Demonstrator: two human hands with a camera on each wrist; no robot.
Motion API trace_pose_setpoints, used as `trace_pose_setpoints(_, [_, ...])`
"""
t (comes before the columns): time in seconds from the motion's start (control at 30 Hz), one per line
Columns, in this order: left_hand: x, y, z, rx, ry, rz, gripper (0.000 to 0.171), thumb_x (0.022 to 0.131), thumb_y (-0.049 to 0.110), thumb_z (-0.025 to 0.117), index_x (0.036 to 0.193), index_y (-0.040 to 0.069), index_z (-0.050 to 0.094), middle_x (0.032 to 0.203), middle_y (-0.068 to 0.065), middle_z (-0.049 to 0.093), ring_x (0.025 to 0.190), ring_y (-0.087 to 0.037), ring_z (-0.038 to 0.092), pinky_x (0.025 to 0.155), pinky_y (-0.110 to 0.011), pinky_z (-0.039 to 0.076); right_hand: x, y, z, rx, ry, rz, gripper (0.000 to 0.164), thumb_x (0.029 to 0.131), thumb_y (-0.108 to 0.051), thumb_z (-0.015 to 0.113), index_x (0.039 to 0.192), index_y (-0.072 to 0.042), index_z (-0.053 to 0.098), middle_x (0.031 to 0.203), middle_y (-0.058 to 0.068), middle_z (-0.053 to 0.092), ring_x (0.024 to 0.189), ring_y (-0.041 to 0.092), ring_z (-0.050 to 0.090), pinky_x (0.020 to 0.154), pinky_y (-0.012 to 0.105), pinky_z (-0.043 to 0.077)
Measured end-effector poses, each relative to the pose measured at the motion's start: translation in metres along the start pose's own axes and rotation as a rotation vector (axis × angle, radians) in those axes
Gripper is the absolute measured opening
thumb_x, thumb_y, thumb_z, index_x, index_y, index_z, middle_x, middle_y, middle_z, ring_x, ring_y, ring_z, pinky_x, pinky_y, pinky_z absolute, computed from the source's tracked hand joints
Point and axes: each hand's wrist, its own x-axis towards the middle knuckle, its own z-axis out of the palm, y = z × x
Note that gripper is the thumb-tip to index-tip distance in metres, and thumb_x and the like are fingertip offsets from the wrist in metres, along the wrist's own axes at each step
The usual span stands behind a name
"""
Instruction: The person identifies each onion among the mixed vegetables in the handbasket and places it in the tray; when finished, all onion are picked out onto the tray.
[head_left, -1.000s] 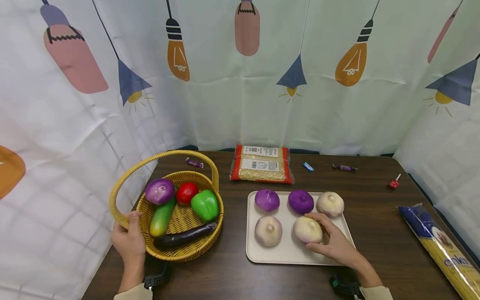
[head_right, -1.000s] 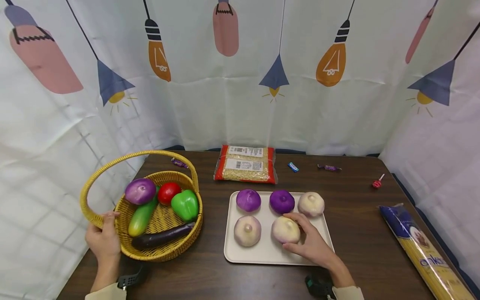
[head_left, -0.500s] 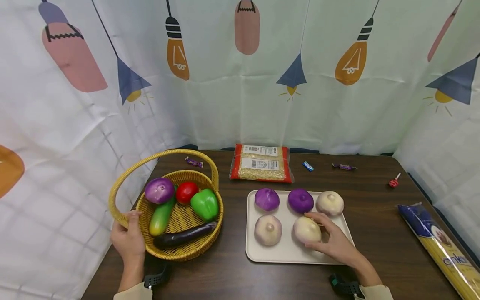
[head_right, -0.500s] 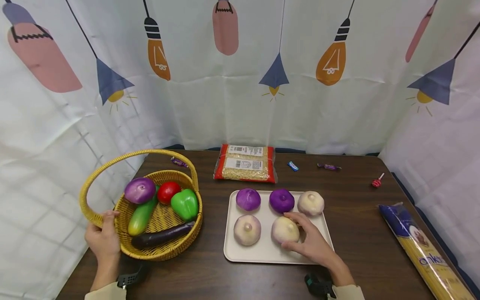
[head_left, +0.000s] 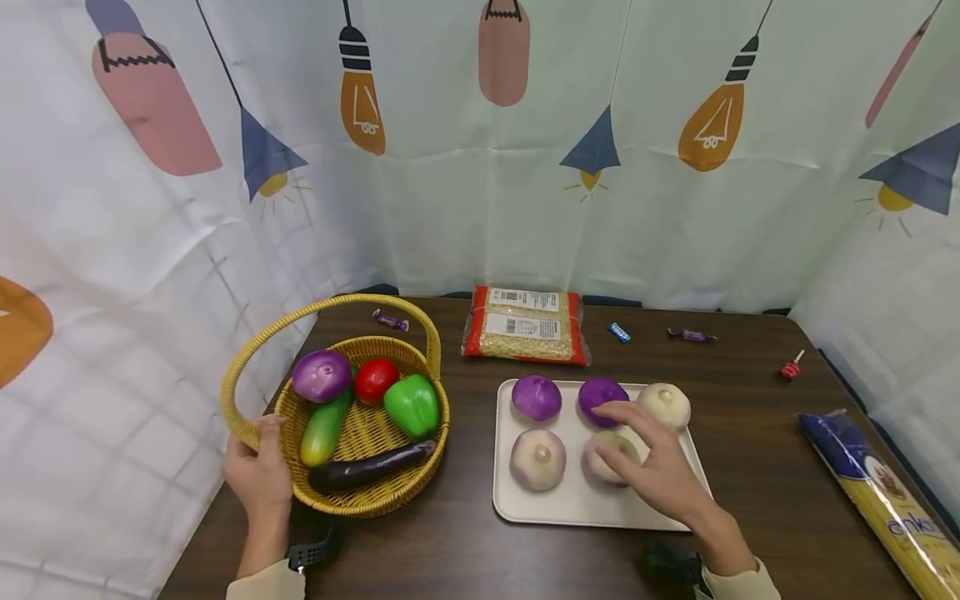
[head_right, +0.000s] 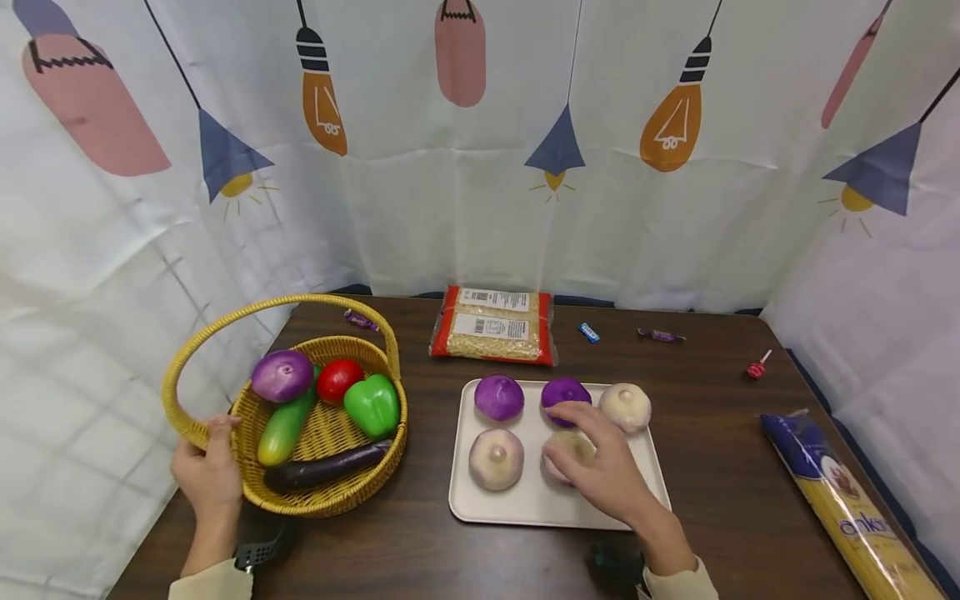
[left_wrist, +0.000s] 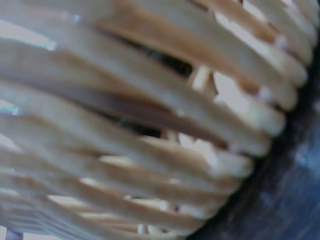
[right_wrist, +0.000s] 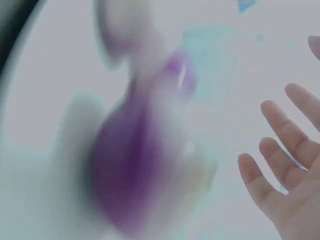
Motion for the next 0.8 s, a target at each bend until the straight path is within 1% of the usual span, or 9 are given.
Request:
trace_pose_setpoints(0.07, [-0.001, 0.001, -0.001, 0.002, -0.001, -0.021, 0.026, 0.094, 0.013, 0.058, 0.095, -0.012, 0.064, 0.080, 0.015, 0.067, 0.081, -0.001, 0.058, 0.074, -0.018, 0.037, 0.016, -0.018, 0.016, 0.091, -0.057, -0.071, 0.043, 0.083, -0.001, 0.073, 0.124, -0.012, 0.063, 0.123, 0.005, 0.063, 0.119, 0.015, 0.054, 0.102, 0.021, 0.037])
trace_pose_setpoints(0.13, [-0.001, 0.002, -0.003, 0.007, 0.007, -0.039, 0.025, 0.095, 0.014, 0.060, 0.095, -0.010, 0.065, 0.079, 0.020, 0.065, 0.082, 0.000, 0.057, 0.075, -0.018, 0.037, 0.032, -0.035, 0.036, 0.185, -0.132, -0.117, 0.039, 0.085, -0.002, 0.071, 0.122, -0.012, 0.064, 0.121, 0.004, 0.064, 0.118, 0.017, 0.056, 0.101, 0.026, 0.040])
trace_pose_setpoints(0.23, [-0.001, 0.002, -0.005, 0.028, 0.029, -0.050, 0.020, 0.094, 0.016, 0.062, 0.093, -0.003, 0.067, 0.079, 0.025, 0.062, 0.079, 0.000, 0.056, 0.073, -0.017, 0.037, 0.057, -0.058, 0.069, 0.311, -0.232, -0.143, 0.029, 0.090, -0.006, 0.067, 0.119, -0.011, 0.065, 0.119, 0.005, 0.066, 0.113, 0.018, 0.058, 0.097, 0.035, 0.046])
trace_pose_setpoints(0.3, [0.000, 0.002, -0.006, 0.035, 0.033, -0.037, 0.017, 0.093, 0.016, 0.064, 0.090, -0.001, 0.066, 0.080, 0.023, 0.063, 0.077, 0.000, 0.054, 0.072, -0.017, 0.037, 0.073, -0.071, 0.091, 0.392, -0.284, -0.095, 0.024, 0.093, -0.010, 0.065, 0.117, -0.011, 0.066, 0.117, 0.005, 0.066, 0.110, 0.016, 0.059, 0.094, 0.035, 0.048])
trace_pose_setpoints(0.4, [0.000, 0.002, -0.005, 0.043, 0.014, -0.029, 0.017, 0.093, 0.017, 0.064, 0.096, 0.001, 0.070, 0.089, 0.010, 0.069, 0.077, -0.001, 0.054, 0.070, -0.016, 0.038, 0.093, -0.087, 0.121, 0.479, -0.324, 0.007, 0.021, 0.094, -0.013, 0.063, 0.115, -0.009, 0.066, 0.115, 0.008, 0.065, 0.103, 0.016, 0.060, 0.088, 0.032, 0.051])
trace_pose_setpoints(0.47, [0.000, 0.003, -0.005, 0.050, -0.008, -0.035, 0.020, 0.093, 0.017, 0.064, 0.103, 0.001, 0.072, 0.098, 0.001, 0.072, 0.078, -0.002, 0.055, 0.069, -0.015, 0.039, 0.105, -0.096, 0.138, 0.509, -0.333, 0.099, 0.022, 0.094, -0.015, 0.063, 0.115, -0.009, 0.067, 0.115, 0.007, 0.066, 0.101, 0.015, 0.060, 0.085, 0.029, 0.051])
trace_pose_setpoints(0.53, [-0.002, 0.003, -0.005, 0.062, -0.020, -0.052, 0.023, 0.094, 0.018, 0.063, 0.111, 0.005, 0.072, 0.105, -0.003, 0.072, 0.079, -0.002, 0.056, 0.067, -0.014, 0.040, 0.117, -0.102, 0.155, 0.497, -0.324, 0.162, 0.023, 0.094, -0.018, 0.064, 0.114, -0.009, 0.068, 0.115, 0.005, 0.067, 0.098, 0.012, 0.061, 0.083, 0.026, 0.051])
trace_pose_setpoints(0.7, [-0.001, 0.002, -0.004, 0.070, -0.023, -0.052, 0.027, 0.094, 0.019, 0.063, 0.113, 0.003, 0.071, 0.105, 0.000, 0.072, 0.079, -0.002, 0.055, 0.068, -0.014, 0.039, 0.147, -0.120, 0.192, 0.517, -0.302, 0.325, 0.026, 0.091, -0.024, 0.069, 0.114, -0.012, 0.068, 0.112, 0.001, 0.067, 0.092, 0.007, 0.062, 0.077, 0.024, 0.050])
trace_pose_setpoints(0.8, [0.001, 0.004, -0.003, 0.068, -0.032, -0.036, 0.028, 0.094, 0.019, 0.063, 0.113, 0.000, 0.071, 0.098, 0.006, 0.071, 0.076, -0.003, 0.053, 0.066, -0.016, 0.039, 0.162, -0.128, 0.211, 0.491, -0.278, 0.381, 0.030, 0.088, -0.027, 0.072, 0.115, -0.015, 0.067, 0.113, -0.001, 0.066, 0.089, 0.006, 0.060, 0.072, 0.024, 0.050])
